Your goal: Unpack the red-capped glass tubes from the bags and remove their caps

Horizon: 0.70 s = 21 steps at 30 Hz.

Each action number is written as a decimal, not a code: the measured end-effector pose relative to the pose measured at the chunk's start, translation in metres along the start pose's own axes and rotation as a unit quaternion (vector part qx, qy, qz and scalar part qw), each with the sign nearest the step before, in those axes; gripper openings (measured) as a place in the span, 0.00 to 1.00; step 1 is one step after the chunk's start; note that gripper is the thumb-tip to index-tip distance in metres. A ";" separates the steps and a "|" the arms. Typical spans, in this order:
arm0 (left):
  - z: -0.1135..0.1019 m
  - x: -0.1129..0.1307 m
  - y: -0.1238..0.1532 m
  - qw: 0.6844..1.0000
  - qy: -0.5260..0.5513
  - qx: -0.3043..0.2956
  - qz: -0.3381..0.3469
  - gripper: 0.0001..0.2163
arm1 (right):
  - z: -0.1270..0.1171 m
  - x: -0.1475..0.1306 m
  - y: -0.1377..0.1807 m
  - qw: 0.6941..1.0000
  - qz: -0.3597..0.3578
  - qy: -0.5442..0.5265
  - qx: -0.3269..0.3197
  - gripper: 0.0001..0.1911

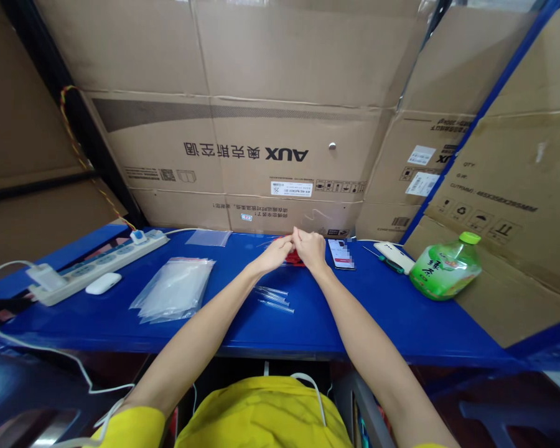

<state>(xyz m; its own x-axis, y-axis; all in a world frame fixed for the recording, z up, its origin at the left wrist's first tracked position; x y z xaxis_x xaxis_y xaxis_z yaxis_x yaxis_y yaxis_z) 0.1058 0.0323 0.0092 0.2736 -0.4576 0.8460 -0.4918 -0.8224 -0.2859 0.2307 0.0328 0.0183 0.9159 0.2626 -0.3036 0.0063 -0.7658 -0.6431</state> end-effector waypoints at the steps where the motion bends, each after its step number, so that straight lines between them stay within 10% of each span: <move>1: 0.001 0.001 0.001 0.999 0.038 -0.013 -0.010 0.04 | -0.001 0.003 0.000 1.000 0.004 -0.011 0.012 0.25; 11: -0.005 0.011 0.011 0.978 0.153 -0.112 -0.090 0.09 | -0.008 0.007 0.002 0.985 -0.139 -0.080 0.071 0.27; 15: -0.011 0.007 0.006 1.000 -0.001 0.004 -0.013 0.07 | -0.008 0.005 0.003 0.992 -0.103 -0.052 0.047 0.22; 21: -0.005 0.011 0.005 0.951 -0.251 0.123 0.131 0.07 | -0.005 -0.002 0.009 0.999 -0.007 -0.014 0.043 0.23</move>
Point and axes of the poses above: each hand's wrist, its own y-axis away from the middle knuckle, its own z-axis out of the palm, x = y × z, the point moved 4 cm from there along -y, towards the middle knuckle, and after that the axes turned 10 degrees about -y, right-handed, at the moved point
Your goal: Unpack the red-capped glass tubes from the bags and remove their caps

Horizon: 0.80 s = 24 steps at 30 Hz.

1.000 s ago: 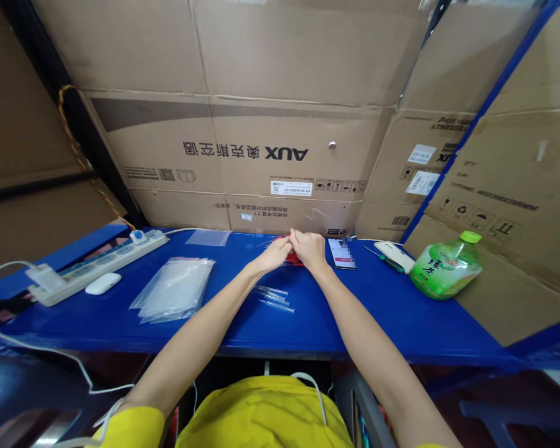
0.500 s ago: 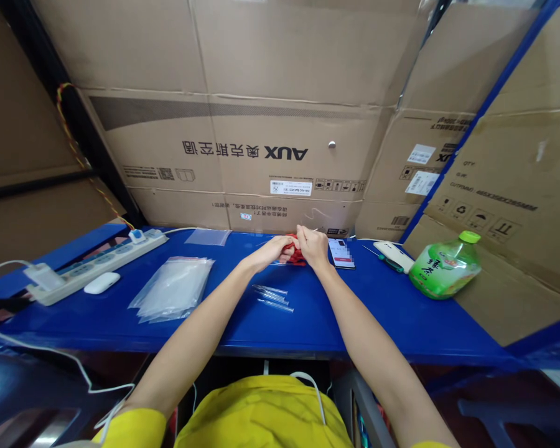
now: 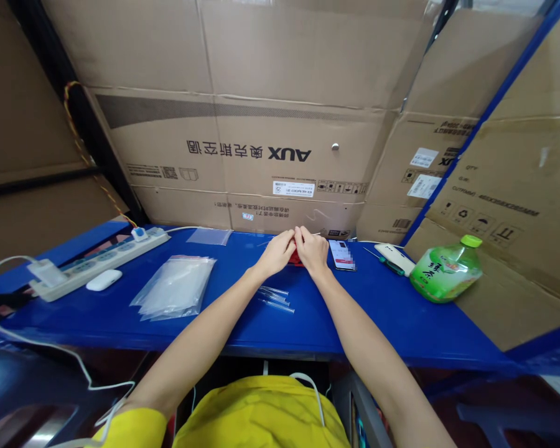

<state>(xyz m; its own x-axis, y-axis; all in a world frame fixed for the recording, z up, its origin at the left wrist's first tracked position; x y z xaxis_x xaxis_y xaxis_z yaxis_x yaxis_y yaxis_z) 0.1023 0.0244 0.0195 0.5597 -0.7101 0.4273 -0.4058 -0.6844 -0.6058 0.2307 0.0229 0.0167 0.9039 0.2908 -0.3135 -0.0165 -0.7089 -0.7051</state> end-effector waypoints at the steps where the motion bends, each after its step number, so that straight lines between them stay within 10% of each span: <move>1: 0.001 0.001 0.000 1.000 -0.006 -0.002 0.003 0.07 | 0.001 0.000 0.000 1.000 0.009 0.002 0.010 0.23; 12: 0.010 -0.007 0.002 0.944 0.270 -0.143 -0.125 0.09 | 0.009 0.010 -0.005 0.978 -0.199 -0.060 0.015 0.22; 24: 0.007 -0.008 0.002 0.944 0.270 -0.145 -0.119 0.05 | 0.005 0.005 -0.005 0.981 -0.190 -0.037 -0.013 0.24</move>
Point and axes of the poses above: each hand's wrist, its own y-axis away from the middle knuckle, its own z-axis out of the palm, x = y × z, the point moved 4 cm from there along -y, towards the middle knuckle, and after that the axes turned 10 degrees about -y, right-handed, at the moved point
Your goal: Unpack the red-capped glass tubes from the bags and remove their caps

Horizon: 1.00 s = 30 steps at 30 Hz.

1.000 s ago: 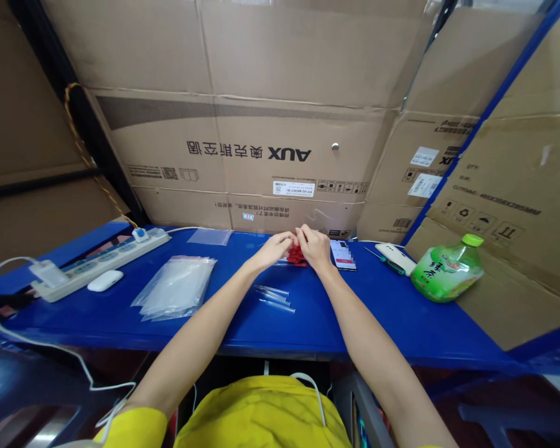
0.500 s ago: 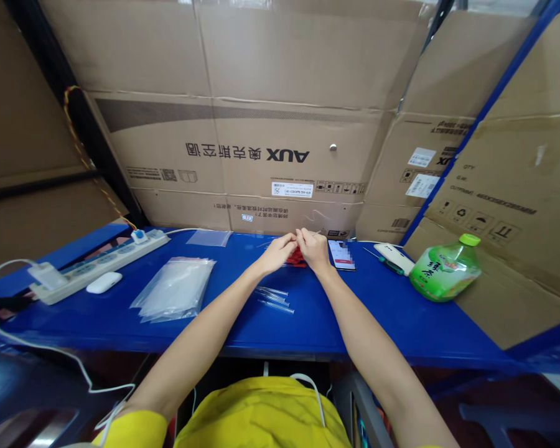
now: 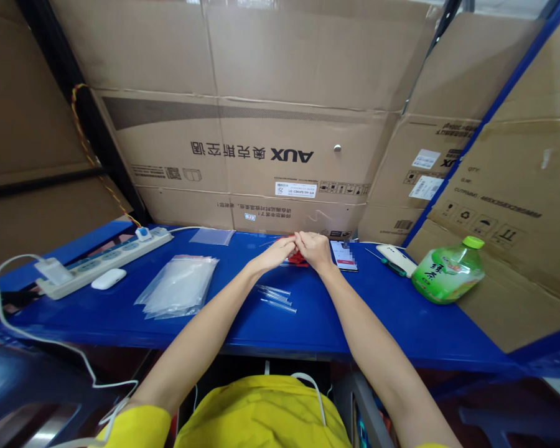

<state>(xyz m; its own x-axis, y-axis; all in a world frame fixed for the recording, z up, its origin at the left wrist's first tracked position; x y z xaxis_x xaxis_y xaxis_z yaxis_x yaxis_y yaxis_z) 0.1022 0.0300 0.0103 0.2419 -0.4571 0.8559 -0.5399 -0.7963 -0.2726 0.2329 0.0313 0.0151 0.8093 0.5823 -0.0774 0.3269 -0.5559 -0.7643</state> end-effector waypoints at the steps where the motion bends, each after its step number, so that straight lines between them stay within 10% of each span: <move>1: 0.001 0.001 0.000 1.000 0.002 0.000 0.000 0.05 | 0.000 0.000 0.000 1.000 0.002 0.005 0.002 0.25; 30: 0.006 -0.001 -0.002 0.997 -0.066 0.028 0.025 0.08 | 0.003 0.012 -0.003 0.993 0.107 -0.035 -0.048 0.27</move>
Point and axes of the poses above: each hand's wrist, its own y-axis away from the middle knuckle, its own z-axis out of the palm, x = y × z, the point moved 4 cm from there along -y, towards the middle knuckle, and after that the axes turned 10 degrees about -y, right-handed, at the moved point
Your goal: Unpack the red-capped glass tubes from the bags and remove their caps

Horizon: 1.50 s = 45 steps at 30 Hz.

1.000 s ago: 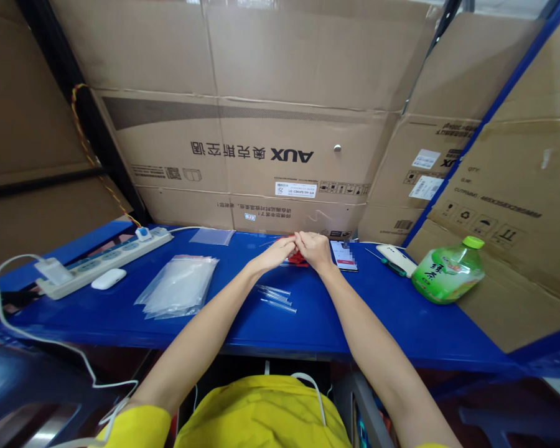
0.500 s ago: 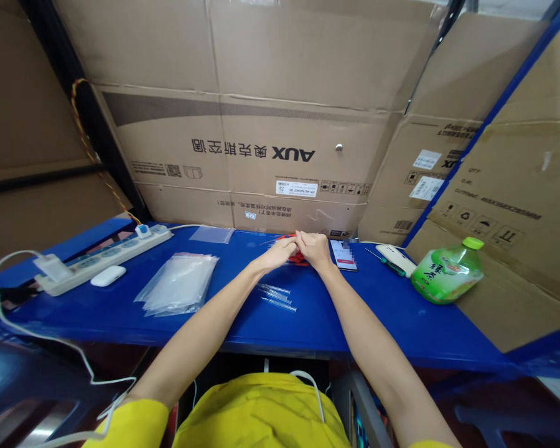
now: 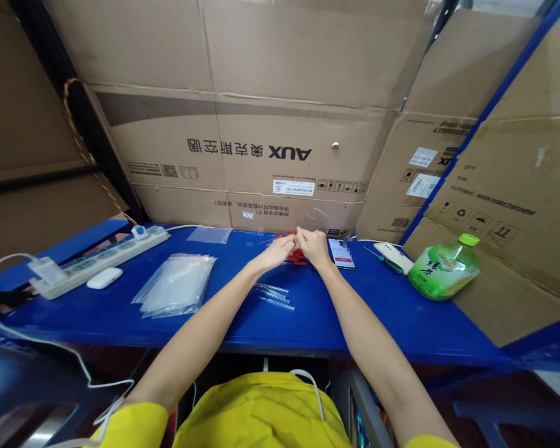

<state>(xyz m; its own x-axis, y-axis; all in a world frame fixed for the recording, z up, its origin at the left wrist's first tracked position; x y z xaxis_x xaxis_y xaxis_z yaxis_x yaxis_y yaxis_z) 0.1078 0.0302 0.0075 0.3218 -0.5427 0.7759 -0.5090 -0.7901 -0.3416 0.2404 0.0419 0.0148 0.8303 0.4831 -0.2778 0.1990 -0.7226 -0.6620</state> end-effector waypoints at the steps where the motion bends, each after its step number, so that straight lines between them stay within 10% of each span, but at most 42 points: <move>1: -0.001 0.002 0.001 0.999 -0.050 0.007 0.020 0.08 | -0.002 0.001 0.000 1.000 0.022 -0.006 0.005 0.27; 10: -0.001 0.018 0.010 0.942 -0.329 0.063 0.023 0.06 | -0.009 -0.009 0.003 0.987 0.156 0.001 0.038 0.27; 33: 0.004 0.021 0.007 0.957 -0.259 0.118 0.063 0.11 | -0.017 -0.026 0.003 0.980 0.184 0.047 0.056 0.28; 45: -0.001 0.012 0.004 0.986 -0.168 -0.004 0.017 0.10 | -0.016 -0.008 0.003 0.994 0.086 0.063 -0.038 0.26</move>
<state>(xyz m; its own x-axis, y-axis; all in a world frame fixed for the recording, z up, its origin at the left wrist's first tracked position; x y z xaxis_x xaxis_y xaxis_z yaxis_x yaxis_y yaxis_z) 0.1084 0.0210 0.0161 0.5504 -0.6332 0.5442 -0.5290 -0.7688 -0.3594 0.2431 0.0281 0.0265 0.9130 0.2876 -0.2894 0.0840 -0.8266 -0.5565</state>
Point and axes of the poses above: each hand's wrist, its own y-axis away from the middle knuckle, its own z-axis out of the palm, x = y × z, the point moved 4 cm from there along -y, towards the middle knuckle, and after that the axes turned 10 degrees about -y, right-handed, at the moved point
